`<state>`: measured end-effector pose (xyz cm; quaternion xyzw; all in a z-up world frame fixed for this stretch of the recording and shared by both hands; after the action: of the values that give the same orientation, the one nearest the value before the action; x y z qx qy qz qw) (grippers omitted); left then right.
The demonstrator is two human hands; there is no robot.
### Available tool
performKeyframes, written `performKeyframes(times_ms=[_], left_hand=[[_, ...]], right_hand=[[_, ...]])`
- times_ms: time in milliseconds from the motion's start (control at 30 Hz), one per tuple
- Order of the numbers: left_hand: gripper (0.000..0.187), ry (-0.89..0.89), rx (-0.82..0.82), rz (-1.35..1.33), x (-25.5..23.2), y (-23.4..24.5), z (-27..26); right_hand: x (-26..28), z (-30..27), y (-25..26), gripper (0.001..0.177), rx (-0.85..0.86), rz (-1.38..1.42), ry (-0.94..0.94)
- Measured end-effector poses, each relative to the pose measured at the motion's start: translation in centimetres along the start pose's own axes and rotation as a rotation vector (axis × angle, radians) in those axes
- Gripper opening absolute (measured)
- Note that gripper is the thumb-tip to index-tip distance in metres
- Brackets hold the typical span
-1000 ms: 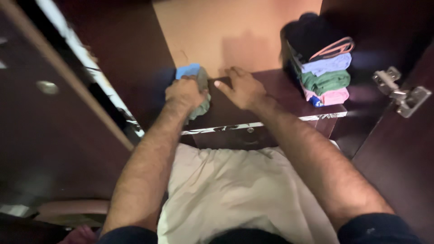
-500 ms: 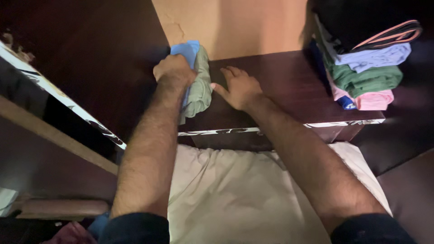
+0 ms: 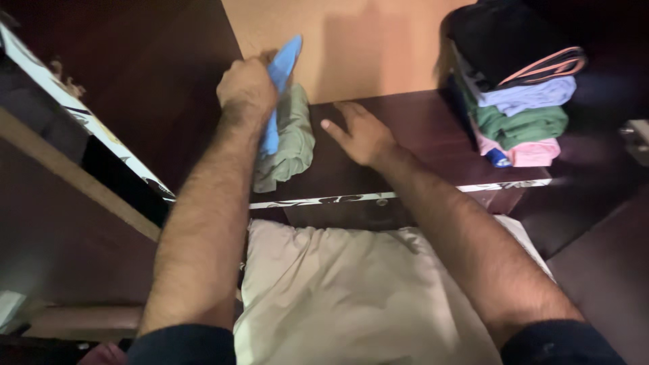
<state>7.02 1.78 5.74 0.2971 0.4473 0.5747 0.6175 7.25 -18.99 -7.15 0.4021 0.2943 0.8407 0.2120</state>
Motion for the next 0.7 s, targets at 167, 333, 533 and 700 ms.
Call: performKeyframes(times_ms=[167,333,533,700], left_hand=[[0.028,-0.025,-0.05,-0.208,-3.6,0.0,0.7],[0.014,-0.068,0.282,-1.354,-8.1,-7.9,-0.1],[0.023,0.099,0.346,-1.366,-8.3,-18.9,-3.5],[0.049,-0.066,0.091,-0.514,-6.3,-22.2,-5.3]], right_hand=[[-0.4,-0.3,2.6,0.072,-0.1,0.266,-0.192],[-0.7,-1.1,5.3,0.063,-0.171,0.846,-0.213],[-4.5,-3.2,5.3,0.056,-0.197,0.85,-0.296],[-5.3,-5.3,4.0,0.059,-0.09,-0.086,-0.443]])
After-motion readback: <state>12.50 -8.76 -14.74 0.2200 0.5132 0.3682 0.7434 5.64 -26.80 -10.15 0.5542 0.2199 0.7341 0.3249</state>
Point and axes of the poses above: each hand's wrist, its own z-axis towards the middle knuckle, its own y-axis out of the back of the hand, x = y × z, the point moved 4 cm from there along z, towards the middle knuckle, and after that the axes turned 4 degrees about z, right-handed, at the moved point
